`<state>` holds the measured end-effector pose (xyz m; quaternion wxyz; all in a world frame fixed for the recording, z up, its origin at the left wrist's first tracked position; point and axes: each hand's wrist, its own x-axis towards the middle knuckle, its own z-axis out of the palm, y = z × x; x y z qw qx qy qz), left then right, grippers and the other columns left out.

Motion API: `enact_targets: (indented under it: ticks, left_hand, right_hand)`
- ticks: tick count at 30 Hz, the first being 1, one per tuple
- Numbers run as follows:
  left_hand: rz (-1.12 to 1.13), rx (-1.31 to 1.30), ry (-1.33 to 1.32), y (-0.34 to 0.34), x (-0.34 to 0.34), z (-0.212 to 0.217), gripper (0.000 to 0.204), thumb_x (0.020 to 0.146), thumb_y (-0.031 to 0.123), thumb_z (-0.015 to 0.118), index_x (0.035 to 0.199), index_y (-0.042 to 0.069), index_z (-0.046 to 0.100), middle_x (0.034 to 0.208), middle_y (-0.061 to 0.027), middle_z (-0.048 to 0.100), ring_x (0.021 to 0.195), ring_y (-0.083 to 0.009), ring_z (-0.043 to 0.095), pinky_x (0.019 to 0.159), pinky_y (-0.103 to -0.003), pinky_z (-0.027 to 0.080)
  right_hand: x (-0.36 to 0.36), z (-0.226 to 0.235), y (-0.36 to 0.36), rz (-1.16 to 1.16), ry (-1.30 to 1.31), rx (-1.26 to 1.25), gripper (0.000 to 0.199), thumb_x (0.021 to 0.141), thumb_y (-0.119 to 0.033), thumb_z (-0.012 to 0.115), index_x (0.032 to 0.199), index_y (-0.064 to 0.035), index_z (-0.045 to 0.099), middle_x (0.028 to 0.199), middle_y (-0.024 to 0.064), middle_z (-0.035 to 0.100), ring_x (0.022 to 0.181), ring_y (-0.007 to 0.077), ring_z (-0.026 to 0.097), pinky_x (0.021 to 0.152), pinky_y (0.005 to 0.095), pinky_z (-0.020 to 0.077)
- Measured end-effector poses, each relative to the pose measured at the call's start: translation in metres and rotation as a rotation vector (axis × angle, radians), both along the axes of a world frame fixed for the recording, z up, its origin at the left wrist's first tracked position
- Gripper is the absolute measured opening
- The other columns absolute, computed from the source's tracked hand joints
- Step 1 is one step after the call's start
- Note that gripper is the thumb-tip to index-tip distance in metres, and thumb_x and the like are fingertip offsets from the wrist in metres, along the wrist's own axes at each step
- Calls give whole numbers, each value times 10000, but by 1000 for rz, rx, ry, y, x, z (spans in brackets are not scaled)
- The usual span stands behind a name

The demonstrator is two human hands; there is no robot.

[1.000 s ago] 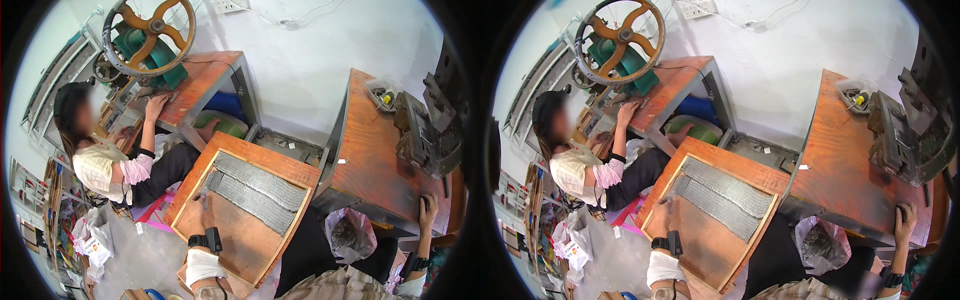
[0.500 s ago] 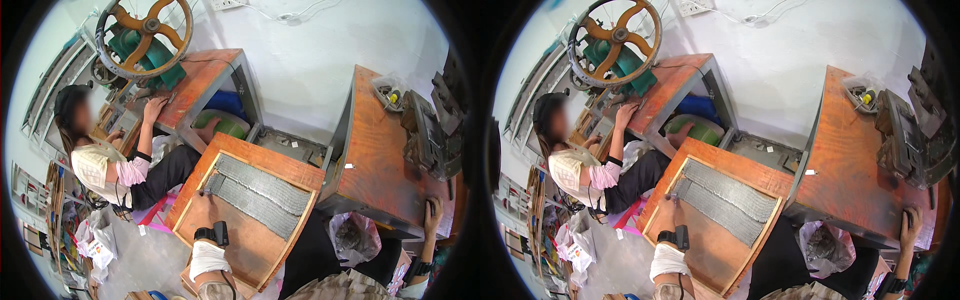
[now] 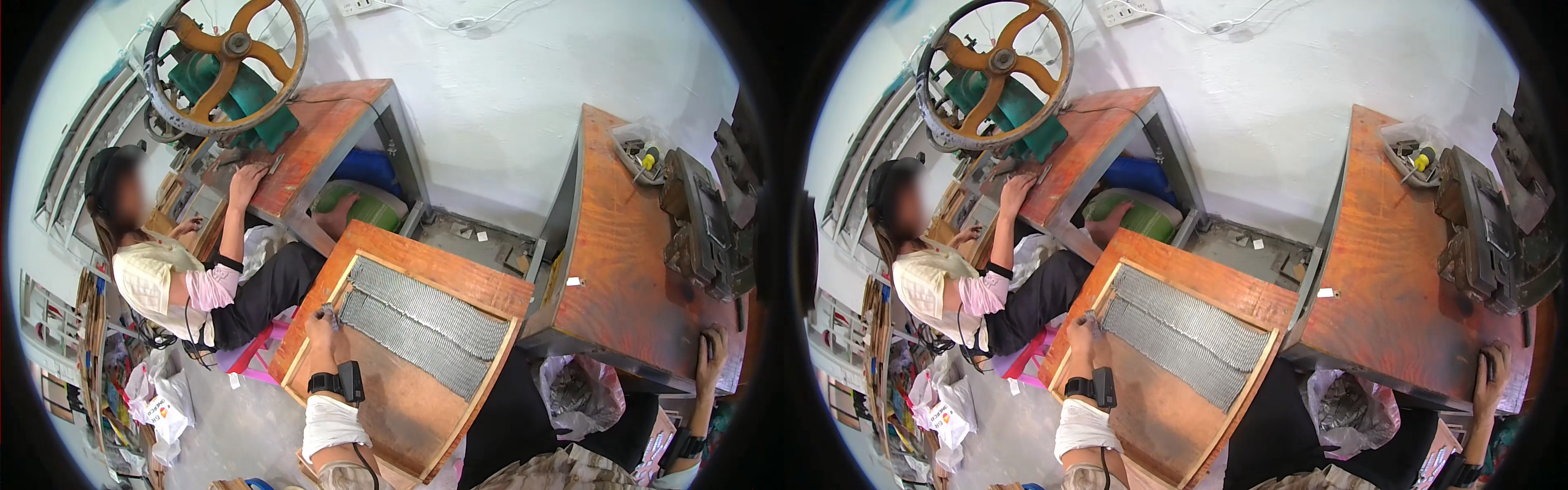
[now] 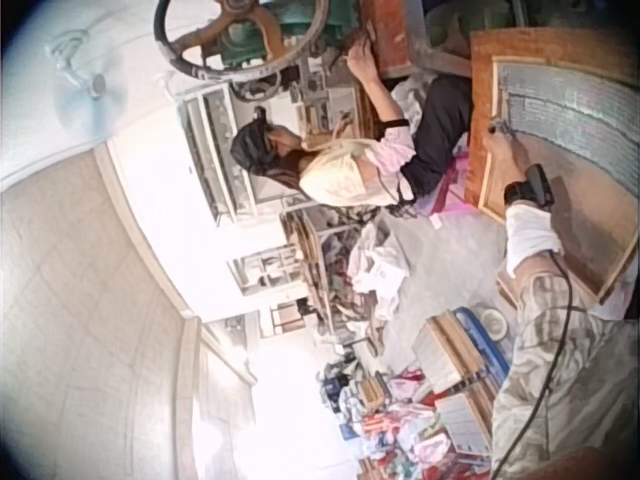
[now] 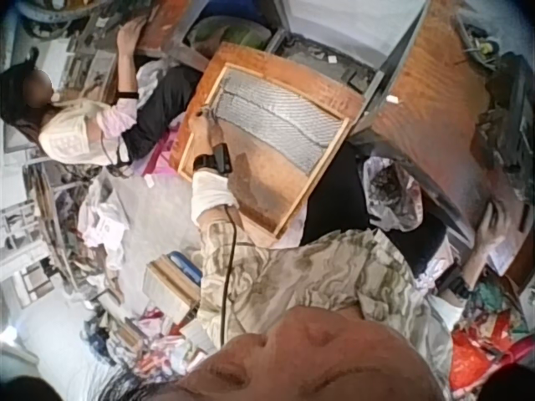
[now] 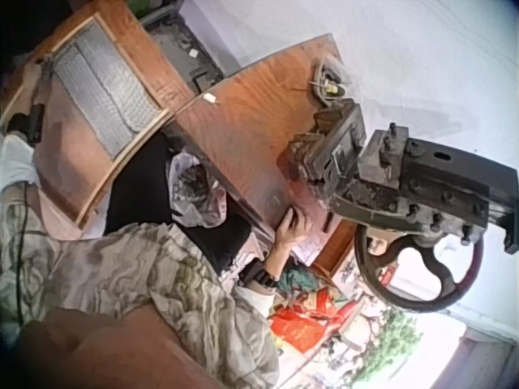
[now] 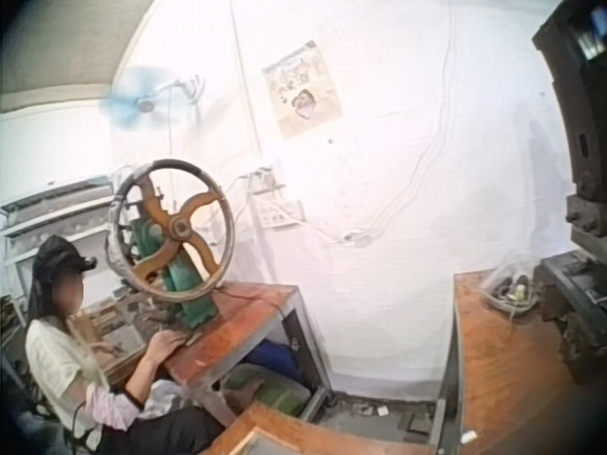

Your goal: Operating a manual press machine to form or stamp small metal components.

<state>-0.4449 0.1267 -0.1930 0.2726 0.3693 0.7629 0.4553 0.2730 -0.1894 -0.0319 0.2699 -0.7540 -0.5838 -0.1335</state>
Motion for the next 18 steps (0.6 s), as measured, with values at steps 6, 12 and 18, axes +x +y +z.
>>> enact_targets:
  ticks: [6, 12, 18]
  left_hand:
    - [-170, -202, 550, 16, 18, 16, 222, 780, 130, 656, 943, -18, 688, 854, -191, 686, 780, -266, 675, 696, -361, 506]
    - [-323, -243, 725, 30, 9, 9, 234, 801, 187, 646, 998, 65, 685, 898, -181, 672, 873, -339, 648, 766, -430, 499]
    - [-425, -429, 896, 36, 27, 19, 209, 824, 160, 571, 967, 53, 680, 909, -207, 663, 892, -365, 641, 784, -438, 503]
  right_hand:
    - [2, 0, -3, 16, -38, 22, 101, 811, 39, 543, 909, 21, 559, 981, 173, 527, 952, 330, 530, 869, 369, 405]
    - [-2, 3, 2, 35, -34, 18, 97, 801, 45, 545, 895, 23, 554, 964, 170, 521, 922, 322, 528, 842, 363, 408]
    - [-4, 4, 1, 21, -33, 29, 101, 800, 52, 541, 897, 22, 553, 971, 172, 521, 926, 323, 528, 848, 360, 407]
